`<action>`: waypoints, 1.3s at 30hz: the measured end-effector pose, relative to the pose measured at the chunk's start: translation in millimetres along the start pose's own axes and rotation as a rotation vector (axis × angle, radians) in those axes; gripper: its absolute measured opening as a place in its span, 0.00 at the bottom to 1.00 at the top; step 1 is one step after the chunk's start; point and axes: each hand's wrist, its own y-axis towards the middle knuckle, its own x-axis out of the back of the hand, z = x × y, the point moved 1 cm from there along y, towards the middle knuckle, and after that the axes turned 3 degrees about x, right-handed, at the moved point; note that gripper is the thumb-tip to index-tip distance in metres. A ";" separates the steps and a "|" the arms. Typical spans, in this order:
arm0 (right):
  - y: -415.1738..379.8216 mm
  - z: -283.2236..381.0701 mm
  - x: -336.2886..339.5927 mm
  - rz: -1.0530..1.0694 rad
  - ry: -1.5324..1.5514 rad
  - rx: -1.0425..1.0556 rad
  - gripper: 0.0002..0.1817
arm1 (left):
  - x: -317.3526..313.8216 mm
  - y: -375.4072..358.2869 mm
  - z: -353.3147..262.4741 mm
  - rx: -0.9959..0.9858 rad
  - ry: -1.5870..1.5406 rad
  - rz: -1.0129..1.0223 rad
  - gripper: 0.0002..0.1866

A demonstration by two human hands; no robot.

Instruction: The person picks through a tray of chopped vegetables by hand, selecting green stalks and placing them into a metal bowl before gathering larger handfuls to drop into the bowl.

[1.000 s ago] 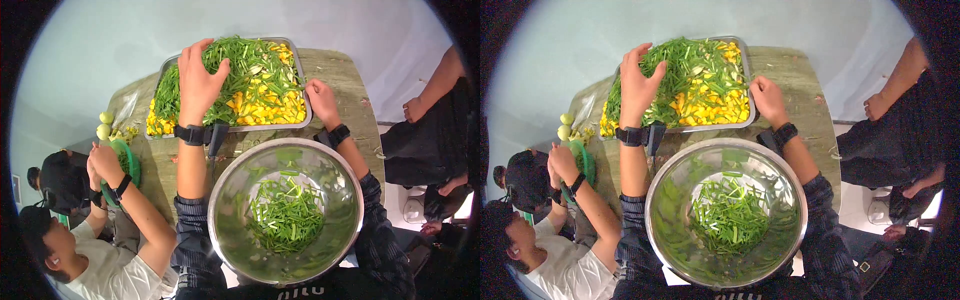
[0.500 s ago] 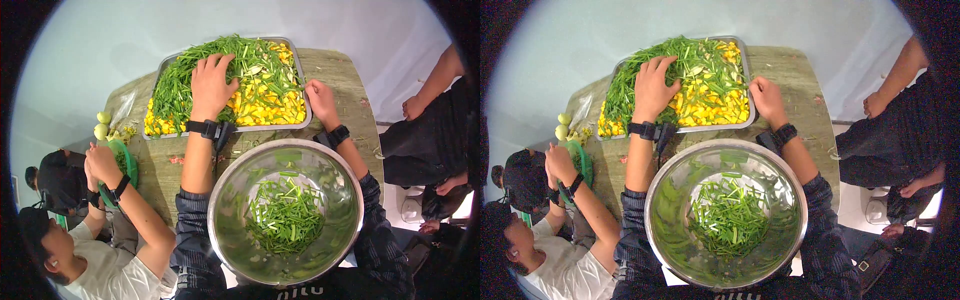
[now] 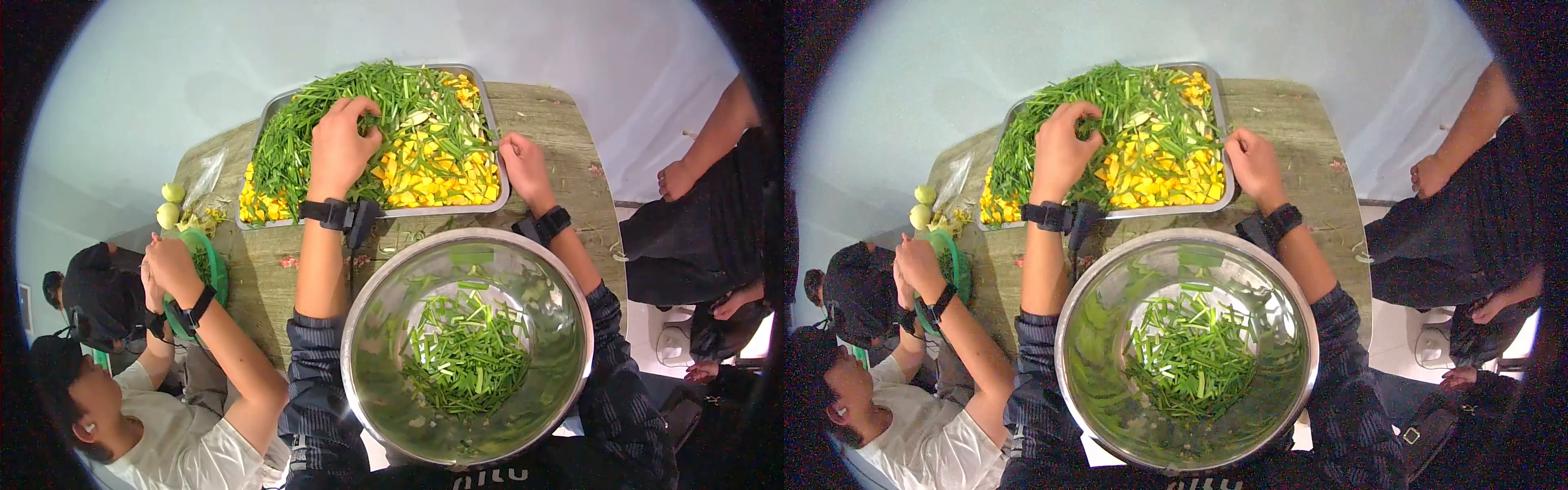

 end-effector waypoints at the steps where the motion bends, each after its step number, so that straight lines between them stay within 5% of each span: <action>1: -0.3 0.6 0.2 -0.004 -0.001 0.006 0.14 | 2.0 0.5 0.2 0.000 0.000 0.000 0.14; 8: -0.9 3.6 1.5 0.002 -0.012 -0.002 0.14 | 19.1 4.5 10.4 0.041 -0.155 -0.099 0.13; 10: -1.0 4.9 2.1 0.002 -0.017 0.001 0.14 | 24.7 5.2 12.9 0.238 -0.307 -0.052 0.12; 17: -1.4 8.5 3.6 0.005 -0.033 0.002 0.14 | 38.5 3.0 12.9 0.392 -0.611 -0.046 0.12; 28: 0.6 -0.6 0.4 0.007 -0.007 -0.003 0.15 | 98.5 -8.4 -58.1 0.134 -1.021 -0.057 0.11; 30: -0.1 1.7 1.2 0.008 -0.003 0.000 0.15 | 108.1 -9.8 -67.7 -0.548 -0.892 0.312 0.15; 32: -1.6 6.5 2.7 -0.007 -0.024 0.025 0.15 | 115.1 -17.8 -88.4 -0.586 -0.897 0.899 0.19; 36: -1.5 2.1 -0.3 -0.020 0.017 0.055 0.11 | 106.3 -21.1 -92.4 -0.561 -0.886 1.016 0.23; 39: -0.8 2.9 2.7 -0.004 -0.008 0.018 0.15 | 103.8 -16.7 -83.5 -0.345 -0.773 0.876 0.21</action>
